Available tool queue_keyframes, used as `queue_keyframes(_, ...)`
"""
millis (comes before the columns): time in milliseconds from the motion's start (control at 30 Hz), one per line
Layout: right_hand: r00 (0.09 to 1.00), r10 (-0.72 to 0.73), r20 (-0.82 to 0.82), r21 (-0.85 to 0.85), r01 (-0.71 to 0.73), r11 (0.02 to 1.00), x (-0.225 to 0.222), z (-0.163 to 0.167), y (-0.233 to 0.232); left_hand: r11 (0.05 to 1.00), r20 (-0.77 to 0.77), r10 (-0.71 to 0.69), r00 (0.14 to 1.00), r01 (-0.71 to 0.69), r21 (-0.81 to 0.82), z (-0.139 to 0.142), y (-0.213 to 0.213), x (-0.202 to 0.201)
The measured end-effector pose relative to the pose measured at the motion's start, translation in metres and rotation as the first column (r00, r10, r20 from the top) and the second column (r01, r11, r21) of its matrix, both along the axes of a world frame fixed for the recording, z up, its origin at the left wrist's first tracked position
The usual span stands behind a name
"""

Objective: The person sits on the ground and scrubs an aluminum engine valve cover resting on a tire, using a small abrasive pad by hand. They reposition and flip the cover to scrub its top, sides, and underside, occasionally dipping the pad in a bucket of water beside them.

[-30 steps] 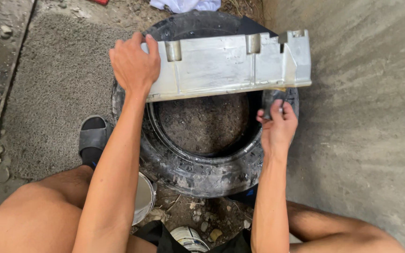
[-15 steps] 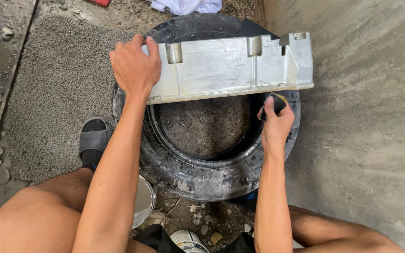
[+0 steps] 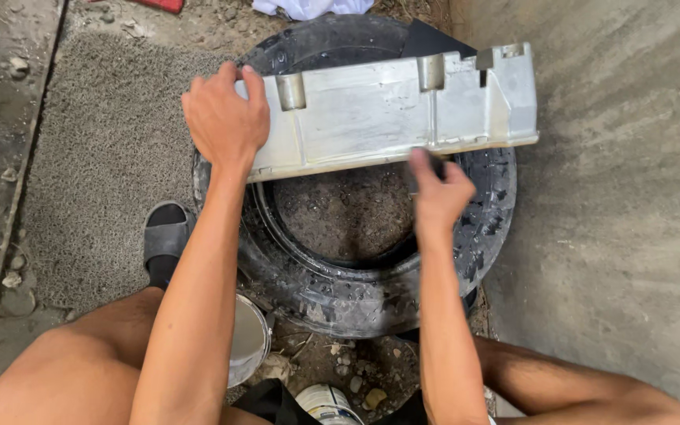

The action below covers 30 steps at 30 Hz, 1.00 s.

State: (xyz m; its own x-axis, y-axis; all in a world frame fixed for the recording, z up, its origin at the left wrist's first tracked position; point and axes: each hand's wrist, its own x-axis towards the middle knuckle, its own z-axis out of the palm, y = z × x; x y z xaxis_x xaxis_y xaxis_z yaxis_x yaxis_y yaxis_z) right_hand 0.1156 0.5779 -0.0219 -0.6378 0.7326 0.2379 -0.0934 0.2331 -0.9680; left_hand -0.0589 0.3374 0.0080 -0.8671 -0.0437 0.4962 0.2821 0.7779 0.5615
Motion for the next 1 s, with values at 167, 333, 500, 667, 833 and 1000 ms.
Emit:
queue_keyframes(167,0.985,-0.123,0.121,-0.309,0.156,0.938,-0.003,0.01,-0.009,1.0,0.006,0.008,1.0,-0.008,-0.026,0.001,0.001,0.001)
queue_keyframes(333,0.963,-0.018,0.269,-0.19,0.071,0.979,-0.006,0.018,-0.027,1.0,0.031,0.001,1.0,-0.002,0.011,0.004,0.002,0.002)
queue_keyframes(500,0.995,-0.057,0.087,-0.452,0.09,0.887,-0.01,0.017,-0.018,0.998,0.011,0.058,0.998,-0.058,-0.024,0.008,-0.001,0.0)
queue_keyframes(667,0.962,-0.014,0.274,-0.225,0.078,0.971,-0.013,0.005,-0.024,0.999,0.013,0.0,1.0,0.0,-0.044,0.009,0.0,0.001)
queue_keyframes(833,0.981,-0.031,0.192,-0.287,0.087,0.954,-0.008,-0.004,-0.024,1.0,0.006,0.02,1.0,-0.02,0.017,0.008,-0.001,0.001)
queue_keyframes(1000,0.979,-0.135,0.152,-0.33,0.18,0.927,-0.011,-0.001,-0.025,0.999,0.008,0.012,1.0,-0.012,-0.037,0.01,-0.002,-0.001)
